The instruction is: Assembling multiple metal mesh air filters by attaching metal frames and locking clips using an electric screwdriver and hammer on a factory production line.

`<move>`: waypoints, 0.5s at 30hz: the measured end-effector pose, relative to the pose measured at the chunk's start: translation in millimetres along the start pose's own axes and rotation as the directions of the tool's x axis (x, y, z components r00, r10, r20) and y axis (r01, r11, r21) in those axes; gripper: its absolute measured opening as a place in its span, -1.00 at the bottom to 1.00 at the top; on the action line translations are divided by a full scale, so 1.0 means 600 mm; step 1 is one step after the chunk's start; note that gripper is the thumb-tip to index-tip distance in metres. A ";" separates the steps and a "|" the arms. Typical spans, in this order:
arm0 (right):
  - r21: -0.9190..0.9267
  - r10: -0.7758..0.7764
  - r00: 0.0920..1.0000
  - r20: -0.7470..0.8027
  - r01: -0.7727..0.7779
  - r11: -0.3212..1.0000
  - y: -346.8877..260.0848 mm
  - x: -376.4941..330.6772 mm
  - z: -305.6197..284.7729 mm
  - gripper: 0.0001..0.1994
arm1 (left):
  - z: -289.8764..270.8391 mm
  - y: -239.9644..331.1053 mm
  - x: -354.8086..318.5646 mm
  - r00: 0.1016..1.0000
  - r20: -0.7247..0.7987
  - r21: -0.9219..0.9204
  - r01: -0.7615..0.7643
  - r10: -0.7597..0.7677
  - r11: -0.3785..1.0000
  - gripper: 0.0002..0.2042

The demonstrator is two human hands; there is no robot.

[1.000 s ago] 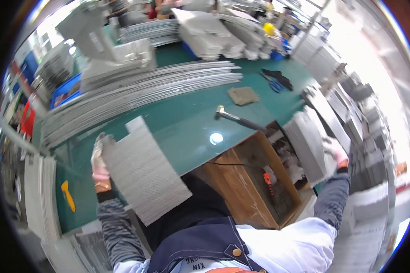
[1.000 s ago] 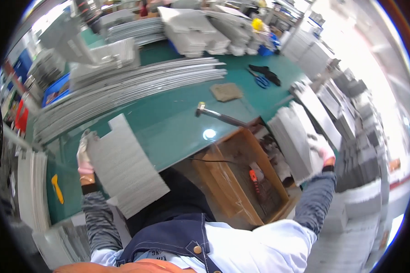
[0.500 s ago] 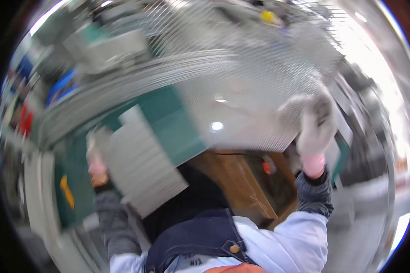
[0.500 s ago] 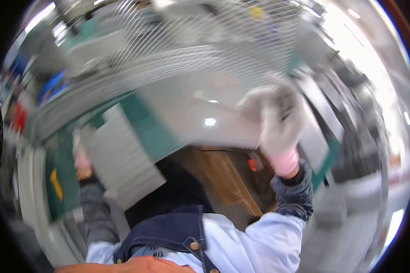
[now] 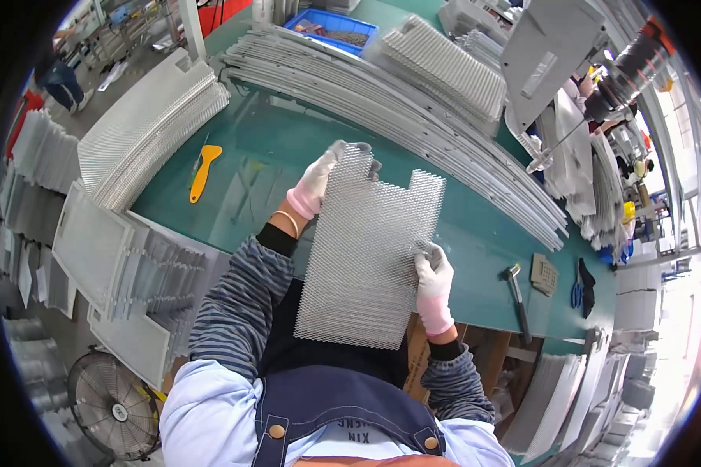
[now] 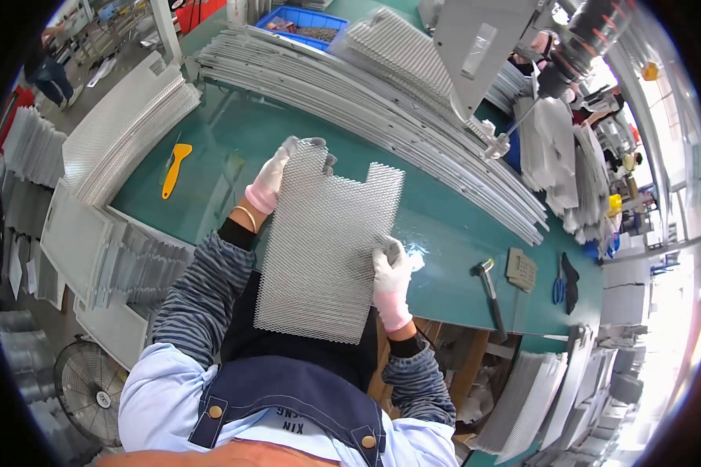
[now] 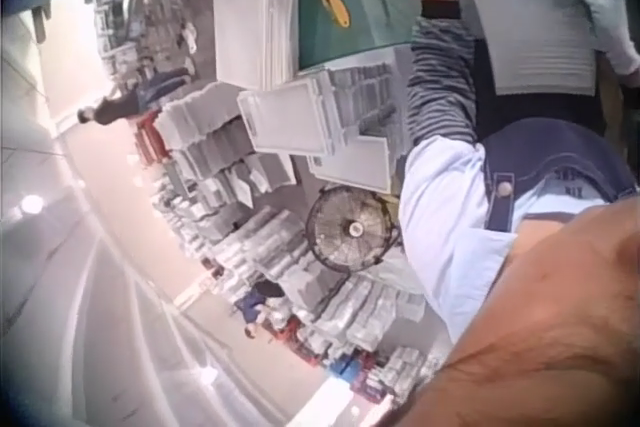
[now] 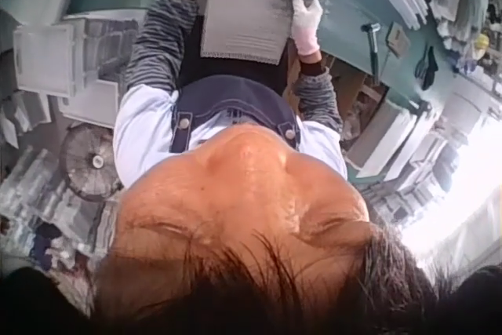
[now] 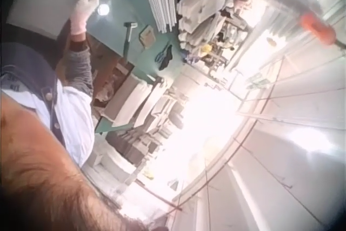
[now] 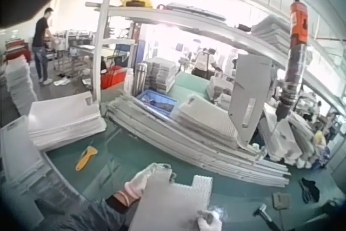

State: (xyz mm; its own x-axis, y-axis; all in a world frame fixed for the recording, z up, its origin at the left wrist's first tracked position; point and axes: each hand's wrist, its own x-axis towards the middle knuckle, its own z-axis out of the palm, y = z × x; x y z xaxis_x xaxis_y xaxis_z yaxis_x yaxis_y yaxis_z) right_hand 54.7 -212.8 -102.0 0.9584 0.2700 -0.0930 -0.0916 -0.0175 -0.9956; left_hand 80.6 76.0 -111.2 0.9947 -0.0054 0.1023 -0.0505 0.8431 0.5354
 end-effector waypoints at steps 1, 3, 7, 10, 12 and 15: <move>-0.002 0.008 1.000 -0.004 -0.008 1.000 0.001 0.002 -0.003 -0.76 | 0.002 -0.002 0.001 0.998 0.044 0.068 -0.043 0.040 0.997 -0.49; 0.047 0.018 1.000 0.000 -0.018 0.999 0.004 0.005 -0.008 -0.76 | 0.007 0.001 -0.001 0.998 0.054 0.097 -0.047 0.042 0.994 -0.55; 0.080 0.044 0.999 -0.005 -0.044 0.996 0.018 0.009 -0.013 -0.76 | 0.023 0.000 -0.003 0.993 0.115 -0.015 -0.038 0.039 0.999 -0.64; -0.183 -0.025 0.999 0.025 0.029 0.983 0.010 0.011 -0.017 -0.70 | 0.006 -0.008 0.002 0.996 0.089 -0.042 0.004 -0.001 0.999 -0.64; -0.468 -0.161 0.987 -0.012 0.137 0.873 -0.001 0.019 -0.026 -0.57 | 0.004 0.001 0.023 1.000 -0.017 -0.012 0.011 -0.011 1.000 -0.62; -0.641 -0.100 0.995 0.001 0.078 0.764 -0.052 0.017 -0.011 -0.38 | 0.052 0.039 0.000 0.964 -0.182 0.363 -0.116 0.192 0.925 -0.63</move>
State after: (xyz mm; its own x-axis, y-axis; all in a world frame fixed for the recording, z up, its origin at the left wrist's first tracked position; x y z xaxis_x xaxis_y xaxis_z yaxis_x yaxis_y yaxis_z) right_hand 69.0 -215.8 -72.3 0.9624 0.2716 0.0074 0.1778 -0.6090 -0.7730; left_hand 76.6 78.9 -72.3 0.9657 0.2548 0.0490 -0.1943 0.5851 0.7873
